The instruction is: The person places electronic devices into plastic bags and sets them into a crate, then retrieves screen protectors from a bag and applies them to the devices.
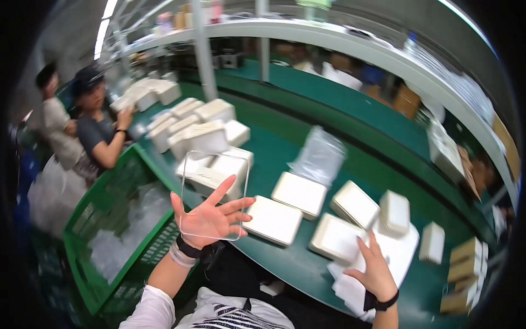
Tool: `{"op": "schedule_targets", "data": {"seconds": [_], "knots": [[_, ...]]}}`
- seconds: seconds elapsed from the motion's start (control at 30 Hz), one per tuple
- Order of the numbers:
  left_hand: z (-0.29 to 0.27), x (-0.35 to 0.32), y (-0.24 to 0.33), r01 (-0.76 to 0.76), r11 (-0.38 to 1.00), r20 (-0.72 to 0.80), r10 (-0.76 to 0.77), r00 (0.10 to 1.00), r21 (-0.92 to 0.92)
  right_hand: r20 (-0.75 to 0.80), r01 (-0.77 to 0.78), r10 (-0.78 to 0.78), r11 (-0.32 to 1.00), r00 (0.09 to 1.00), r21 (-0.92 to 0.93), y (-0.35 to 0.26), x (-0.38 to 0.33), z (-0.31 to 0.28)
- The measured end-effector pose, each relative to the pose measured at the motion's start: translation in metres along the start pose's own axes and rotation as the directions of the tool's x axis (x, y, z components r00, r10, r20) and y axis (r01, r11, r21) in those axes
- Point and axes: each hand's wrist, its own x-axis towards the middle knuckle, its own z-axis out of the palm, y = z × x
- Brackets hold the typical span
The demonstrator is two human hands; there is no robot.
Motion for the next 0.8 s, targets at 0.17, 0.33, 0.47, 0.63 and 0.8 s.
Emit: {"op": "schedule_targets", "data": {"seconds": [0.17, 0.33, 0.47, 0.63, 0.8], "knots": [[-0.020, 0.074, -0.056, 0.191, 0.964, 0.190, -0.156, 0.969, -0.184, 0.033, -0.050, 0.046, 0.992, 0.998, 0.118, -0.011, 0.007, -0.017], [-0.020, 0.105, -0.096, 0.303, 0.873, 0.306, -0.190, 0.933, -0.381, 0.058, -0.034, 0.020, 0.968, 0.998, 0.247, 0.004, 0.016, -0.016], [-0.014, 0.096, -0.114, 0.336, 0.795, 0.316, -0.191, 0.929, -0.506, 0.021, 0.005, -0.018, 0.869, 1.000, 0.494, 0.016, 0.043, -0.009], [-0.012, 0.086, -0.138, 0.358, 0.685, 0.297, -0.211, 0.931, -0.635, 0.000, 0.012, -0.164, 0.075, 0.986, 0.997, 0.003, 0.087, 0.007], [-0.010, 0.086, -0.174, 0.501, 0.469, 0.490, -0.156, 0.858, -0.727, 0.021, -0.153, -0.376, -0.326, 0.926, 0.933, -0.036, 0.104, 0.035]]}}
